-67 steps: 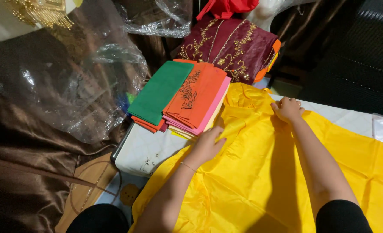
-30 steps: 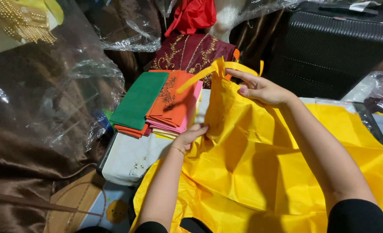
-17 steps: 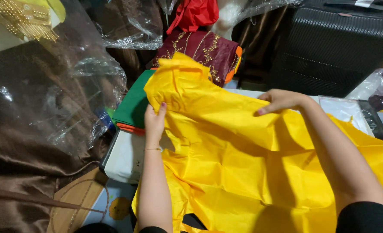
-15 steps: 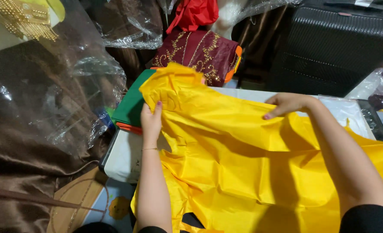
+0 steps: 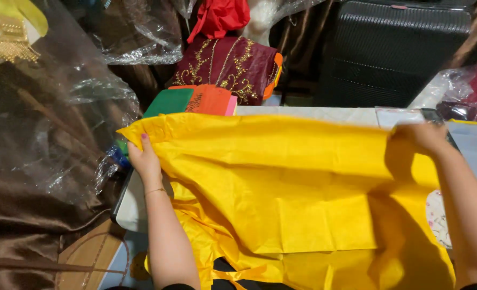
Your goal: Smoothing and folding various pieces of colorful fabric on a suitcase.
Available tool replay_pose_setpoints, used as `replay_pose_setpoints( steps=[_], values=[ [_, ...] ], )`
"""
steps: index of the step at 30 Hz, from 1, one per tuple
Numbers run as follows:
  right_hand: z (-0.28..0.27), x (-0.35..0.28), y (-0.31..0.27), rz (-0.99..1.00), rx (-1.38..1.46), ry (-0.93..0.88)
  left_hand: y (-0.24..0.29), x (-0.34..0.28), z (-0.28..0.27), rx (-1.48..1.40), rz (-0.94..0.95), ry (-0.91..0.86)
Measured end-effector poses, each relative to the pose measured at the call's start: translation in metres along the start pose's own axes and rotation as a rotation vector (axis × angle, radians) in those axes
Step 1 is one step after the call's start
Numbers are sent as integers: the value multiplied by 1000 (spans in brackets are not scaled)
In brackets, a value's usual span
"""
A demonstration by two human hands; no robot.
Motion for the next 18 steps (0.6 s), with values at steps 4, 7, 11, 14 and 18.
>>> replay_pose_setpoints(
  steps=[4,7,11,14,18],
  values=[
    [-102,-64,-30,-43,-89,917,-18,0,5,44,-85,56],
    [-27,-54,43,267,39,697,-78,0,17,92,-151,-72],
    [51,-77,68,561,309,382,-68,-7,14,120,-228,-120],
    [99,-88,95,690,279,73,-39,-28,13,314,-497,-304],
    [61,-90,54,662,729,150,-62,-52,20,333,-672,-590]
  ],
)
Point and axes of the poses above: each hand's wrist, its own x-axis towards the middle knuckle, its own z-axis out of the palm, y = z × x, the point moved 10 cm from there along x, towards the middle knuckle, and after that the axes turned 3 degrees about y, right-handed, at the moved point
